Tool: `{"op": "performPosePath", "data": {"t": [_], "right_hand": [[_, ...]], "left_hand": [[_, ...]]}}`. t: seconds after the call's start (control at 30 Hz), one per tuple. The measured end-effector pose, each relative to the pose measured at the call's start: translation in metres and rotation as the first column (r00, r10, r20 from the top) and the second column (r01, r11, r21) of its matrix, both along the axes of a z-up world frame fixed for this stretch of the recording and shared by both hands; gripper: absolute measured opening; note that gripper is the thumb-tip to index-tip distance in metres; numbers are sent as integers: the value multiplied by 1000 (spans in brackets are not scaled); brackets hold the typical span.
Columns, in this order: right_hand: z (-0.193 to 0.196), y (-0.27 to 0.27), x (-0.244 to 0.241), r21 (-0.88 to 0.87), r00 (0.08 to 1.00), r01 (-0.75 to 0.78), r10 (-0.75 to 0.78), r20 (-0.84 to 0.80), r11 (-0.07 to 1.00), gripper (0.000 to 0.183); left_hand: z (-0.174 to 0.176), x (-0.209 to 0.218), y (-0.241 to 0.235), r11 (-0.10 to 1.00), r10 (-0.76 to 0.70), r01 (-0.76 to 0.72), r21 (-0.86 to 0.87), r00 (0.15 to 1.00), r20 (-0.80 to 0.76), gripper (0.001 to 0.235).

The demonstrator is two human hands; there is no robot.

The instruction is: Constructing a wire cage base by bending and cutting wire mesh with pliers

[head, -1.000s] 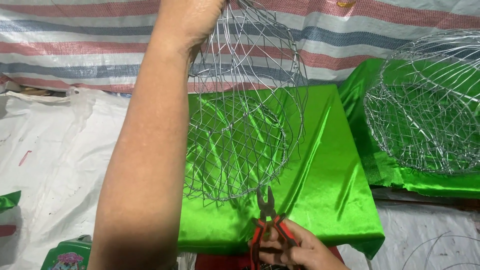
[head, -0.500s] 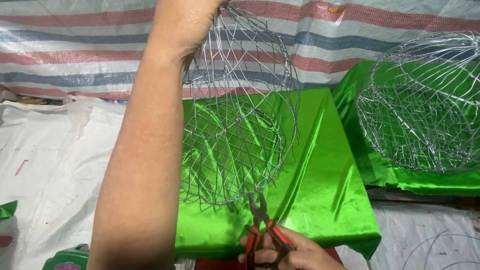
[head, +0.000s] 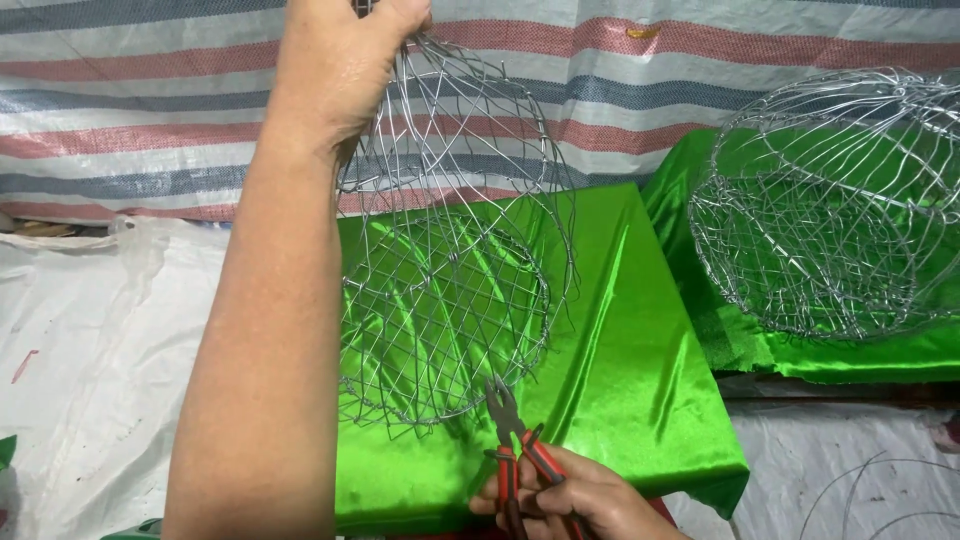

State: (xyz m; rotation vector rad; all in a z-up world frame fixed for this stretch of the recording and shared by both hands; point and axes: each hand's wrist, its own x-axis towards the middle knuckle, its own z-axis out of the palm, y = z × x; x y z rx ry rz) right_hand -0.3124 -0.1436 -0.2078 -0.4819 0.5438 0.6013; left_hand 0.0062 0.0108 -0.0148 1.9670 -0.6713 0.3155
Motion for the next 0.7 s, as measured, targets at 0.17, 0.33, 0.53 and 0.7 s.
{"op": "performPosePath", "data": {"t": [0.17, 0.33, 0.53, 0.7], "right_hand": [[13, -23, 9, -127, 985, -171, 168, -36, 977, 50], [15, -51, 25, -423, 902, -372, 430, 47, 826, 12], [25, -67, 51, -339, 858, -478, 513, 15, 810, 8], [22, -42, 37, -100, 910, -405, 412, 57, 909, 52]], "left_hand": [[-1, -3, 1, 997, -61, 62, -54, 998, 17, 18], [2, -7, 1, 997, -72, 75, -19, 989, 126, 32], [-1, -5, 2, 994, -93, 102, -43, 980, 175, 33], [0, -7, 1, 997, -56, 60, -48, 995, 79, 27]]}}
